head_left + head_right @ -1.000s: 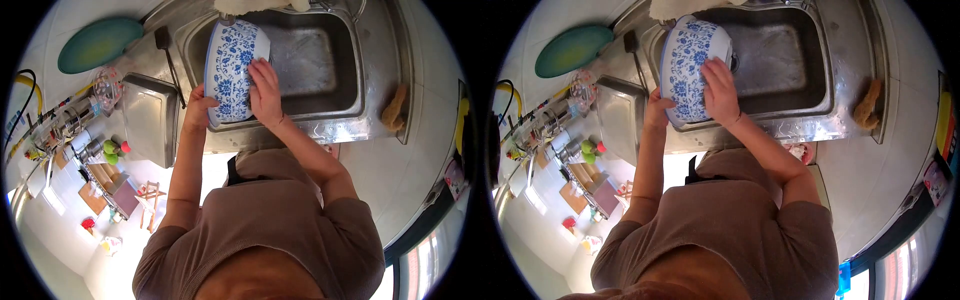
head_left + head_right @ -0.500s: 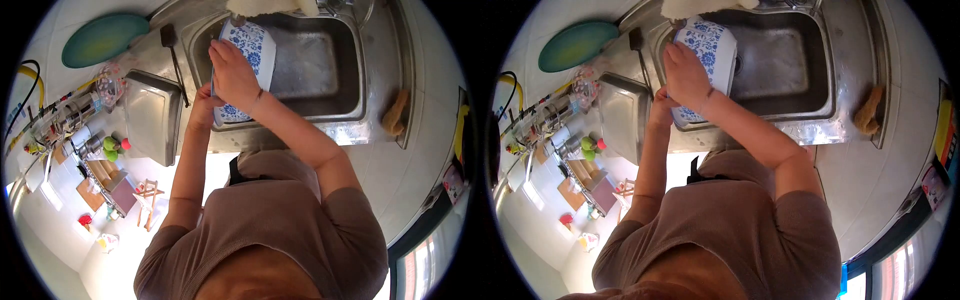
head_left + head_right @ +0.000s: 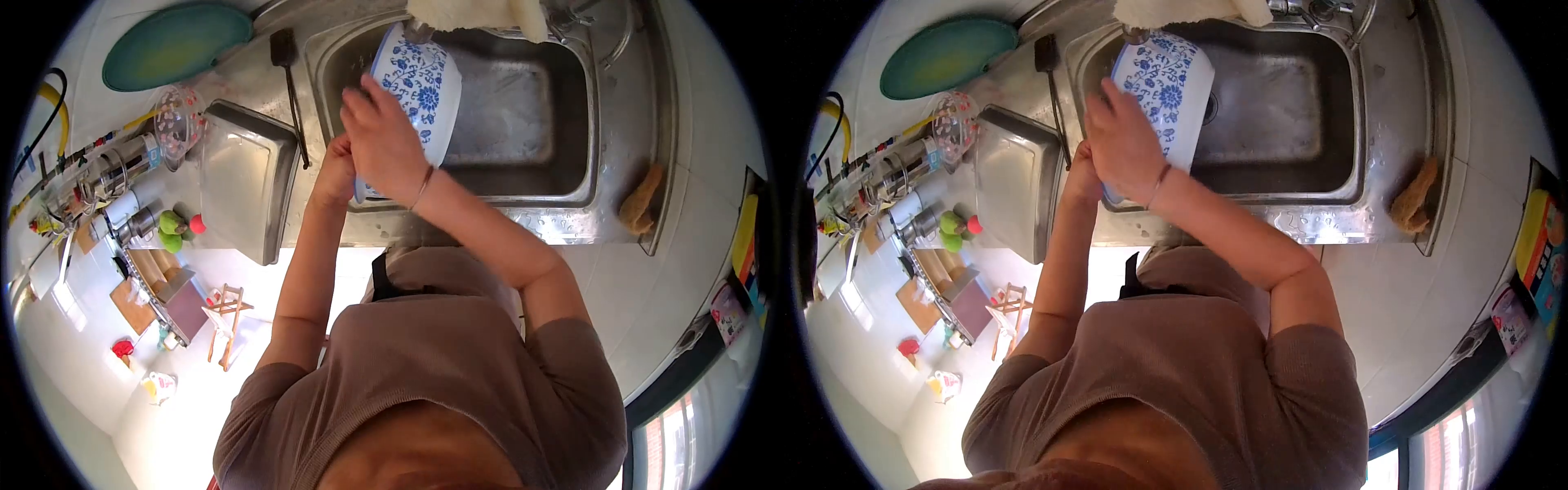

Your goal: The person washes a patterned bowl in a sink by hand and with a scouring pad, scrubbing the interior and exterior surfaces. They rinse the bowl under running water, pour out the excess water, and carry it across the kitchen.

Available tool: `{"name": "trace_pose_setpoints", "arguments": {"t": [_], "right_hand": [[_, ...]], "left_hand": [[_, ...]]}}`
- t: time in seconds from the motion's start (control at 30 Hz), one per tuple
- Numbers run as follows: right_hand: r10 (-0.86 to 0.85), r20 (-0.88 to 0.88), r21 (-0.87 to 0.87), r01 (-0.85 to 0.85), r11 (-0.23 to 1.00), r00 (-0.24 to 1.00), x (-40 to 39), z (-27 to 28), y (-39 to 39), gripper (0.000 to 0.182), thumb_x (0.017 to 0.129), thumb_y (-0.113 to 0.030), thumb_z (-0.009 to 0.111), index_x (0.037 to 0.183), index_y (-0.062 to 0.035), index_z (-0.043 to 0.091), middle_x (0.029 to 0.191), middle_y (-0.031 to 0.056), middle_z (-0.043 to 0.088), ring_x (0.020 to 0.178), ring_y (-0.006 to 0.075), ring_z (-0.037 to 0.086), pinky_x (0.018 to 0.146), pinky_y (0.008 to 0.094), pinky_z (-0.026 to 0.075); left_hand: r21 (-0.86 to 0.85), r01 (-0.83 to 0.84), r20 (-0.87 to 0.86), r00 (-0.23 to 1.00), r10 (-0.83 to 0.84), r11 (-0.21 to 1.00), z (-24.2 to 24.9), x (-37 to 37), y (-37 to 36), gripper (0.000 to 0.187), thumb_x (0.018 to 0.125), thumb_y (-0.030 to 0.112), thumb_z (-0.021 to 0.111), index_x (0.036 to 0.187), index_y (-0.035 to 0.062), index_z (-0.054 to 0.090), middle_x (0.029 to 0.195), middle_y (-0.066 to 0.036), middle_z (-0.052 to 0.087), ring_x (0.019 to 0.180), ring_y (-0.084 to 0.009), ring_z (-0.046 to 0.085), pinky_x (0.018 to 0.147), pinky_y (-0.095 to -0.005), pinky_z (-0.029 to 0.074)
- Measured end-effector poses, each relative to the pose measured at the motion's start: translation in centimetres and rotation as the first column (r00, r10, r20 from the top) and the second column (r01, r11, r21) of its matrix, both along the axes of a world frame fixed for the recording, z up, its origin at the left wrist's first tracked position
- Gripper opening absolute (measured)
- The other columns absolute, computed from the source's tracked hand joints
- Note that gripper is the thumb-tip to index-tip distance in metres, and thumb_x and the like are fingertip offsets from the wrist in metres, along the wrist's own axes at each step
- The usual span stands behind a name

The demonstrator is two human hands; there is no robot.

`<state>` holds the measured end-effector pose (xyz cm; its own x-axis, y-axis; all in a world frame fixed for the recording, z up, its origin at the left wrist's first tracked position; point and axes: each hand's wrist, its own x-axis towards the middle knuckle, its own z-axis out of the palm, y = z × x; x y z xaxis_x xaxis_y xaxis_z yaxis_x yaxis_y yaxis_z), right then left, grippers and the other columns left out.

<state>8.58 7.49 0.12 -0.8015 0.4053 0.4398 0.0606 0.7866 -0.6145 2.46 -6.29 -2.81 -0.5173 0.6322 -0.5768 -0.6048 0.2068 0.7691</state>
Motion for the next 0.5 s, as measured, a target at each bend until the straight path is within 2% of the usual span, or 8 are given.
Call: {"name": "trace_pose_setpoints", "arguments": {"t": [0.07,0.17,0.2,0.23,0.3,0.33,0.43,0.5], "right_hand": [[0.028,-0.045,-0.112,-0.033,0.993,0.999,0.6,0.8,-0.7,0.021,0.067,-0.011,0.053,0.080,0.0020,0.064,0.100,0.0162,0.057,0.111,0.0307,0.047,0.098,0.0387,0.036],[0.131,0.116,0.033,-0.135,0.990,0.985,-2.8,-2.0,4.3,0.014,0.067,-0.011,0.053,0.071,-0.0035,0.064,0.092,0.0103,0.058,0.101,0.0277,0.052,0.092,0.0376,0.041],[0.082,0.259,-0.262,-0.012,0.965,0.962,-4.0,-2.7,5.9,0.012,0.069,-0.012,0.053,0.070,-0.0072,0.063,0.088,0.0092,0.058,0.097,0.0267,0.053,0.087,0.0373,0.045],[0.134,0.249,-0.219,-0.079,0.973,0.959,-5.6,-6.0,8.4,0.016,0.073,-0.012,0.051,0.078,-0.0080,0.066,0.095,0.0117,0.058,0.100,0.0288,0.052,0.085,0.0392,0.045],[0.194,0.057,-0.267,-0.173,0.948,0.979,-7.0,-11.4,12.0,0.033,0.077,-0.031,0.053,0.094,-0.0066,0.065,0.100,0.0146,0.064,0.092,0.0297,0.060,0.081,0.0407,0.046],[0.192,0.056,-0.263,-0.171,0.949,0.980,-7.1,-11.8,12.0,0.033,0.077,-0.031,0.053,0.094,-0.0066,0.065,0.100,0.0146,0.064,0.092,0.0297,0.060,0.081,0.0407,0.046],[0.061,-0.024,-0.129,-0.064,0.990,0.998,-6.0,-10.0,11.4,0.027,0.077,-0.024,0.054,0.094,-0.0070,0.065,0.097,0.0133,0.065,0.091,0.0298,0.060,0.081,0.0395,0.046],[-0.161,0.302,-0.434,0.286,0.854,0.940,-2.1,-2.6,9.2,0.022,0.076,-0.012,0.049,0.091,-0.0043,0.064,0.104,0.0140,0.057,0.102,0.0321,0.051,0.088,0.0395,0.043]], "left_hand": [[-0.006,0.038,-0.036,0.999,-0.038,0.999,0.8,0.1,0.2,0.046,0.054,-0.011,0.048,0.098,-0.0026,0.063,0.090,-0.007,0.067,0.078,-0.0149,0.063,0.072,-0.0264,0.050],[0.004,0.083,0.001,0.997,-0.083,0.997,1.8,0.1,0.7,0.047,0.054,-0.009,0.049,0.098,-0.0027,0.063,0.090,-0.008,0.067,0.078,-0.0151,0.063,0.073,-0.0266,0.050],[0.035,0.083,0.068,0.994,-0.085,0.996,2.0,0.0,1.0,0.047,0.054,-0.009,0.049,0.099,-0.0028,0.063,0.090,-0.008,0.067,0.078,-0.0153,0.063,0.073,-0.0267,0.050],[0.034,0.086,0.065,0.994,-0.088,0.996,2.2,0.0,1.1,0.047,0.054,-0.009,0.049,0.099,-0.0028,0.063,0.090,-0.008,0.067,0.078,-0.0153,0.063,0.073,-0.0267,0.050],[0.022,0.096,0.039,0.995,-0.097,0.995,2.5,0.3,1.3,0.047,0.055,-0.008,0.050,0.101,-0.0039,0.061,0.094,-0.011,0.066,0.081,-0.0181,0.063,0.075,-0.0282,0.049],[0.026,0.098,0.037,0.994,-0.099,0.995,2.5,0.3,1.4,0.047,0.055,-0.008,0.050,0.101,-0.0039,0.061,0.094,-0.011,0.066,0.081,-0.0181,0.063,0.075,-0.0282,0.049],[0.036,0.093,0.056,0.994,-0.094,0.995,2.7,0.4,1.6,0.047,0.055,-0.008,0.050,0.100,-0.0030,0.062,0.091,-0.009,0.067,0.077,-0.0163,0.064,0.074,-0.0271,0.050],[0.025,0.091,0.065,0.994,-0.092,0.996,2.8,0.5,1.6,0.048,0.055,-0.008,0.050,0.102,-0.0032,0.061,0.092,-0.010,0.067,0.079,-0.0168,0.063,0.076,-0.0277,0.050]]}}
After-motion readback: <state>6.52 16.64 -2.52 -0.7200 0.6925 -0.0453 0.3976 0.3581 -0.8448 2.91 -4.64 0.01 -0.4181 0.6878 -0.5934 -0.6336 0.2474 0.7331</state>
